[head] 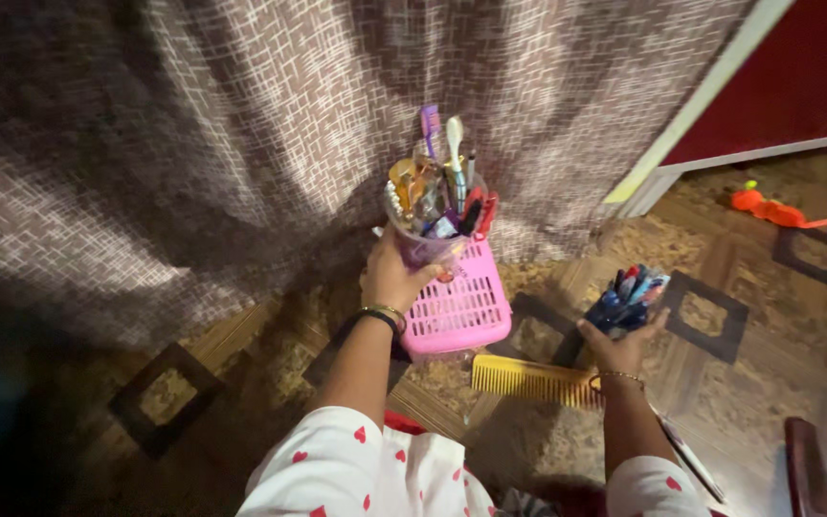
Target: The person sits on the floor and cleans a yellow comb using a toothbrush and a cloth. They scrub the comb teeth with the toothbrush and then wipe the comb with the cloth.
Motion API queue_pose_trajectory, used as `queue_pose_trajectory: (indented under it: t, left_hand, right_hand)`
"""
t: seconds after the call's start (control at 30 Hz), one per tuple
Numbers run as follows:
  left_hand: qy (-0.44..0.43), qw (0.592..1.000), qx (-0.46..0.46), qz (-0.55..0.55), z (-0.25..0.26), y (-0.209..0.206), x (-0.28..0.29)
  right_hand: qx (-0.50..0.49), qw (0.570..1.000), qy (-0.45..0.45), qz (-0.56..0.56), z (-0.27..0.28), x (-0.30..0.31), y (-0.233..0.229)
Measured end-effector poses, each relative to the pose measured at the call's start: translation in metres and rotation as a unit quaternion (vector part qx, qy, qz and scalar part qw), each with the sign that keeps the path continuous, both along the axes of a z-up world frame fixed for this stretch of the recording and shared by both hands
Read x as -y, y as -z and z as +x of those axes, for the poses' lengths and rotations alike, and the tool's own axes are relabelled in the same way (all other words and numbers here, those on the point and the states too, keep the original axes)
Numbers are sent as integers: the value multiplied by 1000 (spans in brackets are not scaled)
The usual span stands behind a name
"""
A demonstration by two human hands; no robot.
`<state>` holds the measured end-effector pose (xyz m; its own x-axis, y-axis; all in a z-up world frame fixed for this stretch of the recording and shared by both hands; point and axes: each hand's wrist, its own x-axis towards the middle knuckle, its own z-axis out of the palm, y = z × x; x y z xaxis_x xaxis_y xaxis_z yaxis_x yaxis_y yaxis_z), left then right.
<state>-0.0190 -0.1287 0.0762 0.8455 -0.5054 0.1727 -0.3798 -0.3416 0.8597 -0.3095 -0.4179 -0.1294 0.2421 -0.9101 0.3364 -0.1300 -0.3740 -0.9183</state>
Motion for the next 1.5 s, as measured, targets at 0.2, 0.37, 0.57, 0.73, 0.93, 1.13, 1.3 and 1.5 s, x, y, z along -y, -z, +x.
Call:
queue_pose_trajectory:
  t: [0.2,0.37,0.57,0.73,0.93,1.13,1.3,1.5]
  left_hand:
    - [37,996,47,-65,25,41,6]
    - [-8,996,-4,-87,34,59,7]
    - [-131,983,39,121,15,34,-18]
    - [-101,971,104,192,-10,6,-59]
    - [11,954,37,297,-54,-39,-78]
    - [206,929,57,301,-140,-51,-39]
    - [332,846,145,392,-203,-4,20]
    - [335,803,151,470,-186,91,60]
  right_hand:
    - [-122,990,73,17,9,-19,-30]
    - [-7,999,-22,-41,38,-83,-119]
    - [58,972,-226,-12,103,-180,-201]
    - [-47,987,-134,-78,134,-223,-204]
    - [-195,959,-174,-112,77,-201,-210]
    - [-439,867,-142,-188,-117,-129,-224]
    - [-410,900,106,-105,-331,-107,-214]
    - [-350,851,379,97,-494,-284,-75]
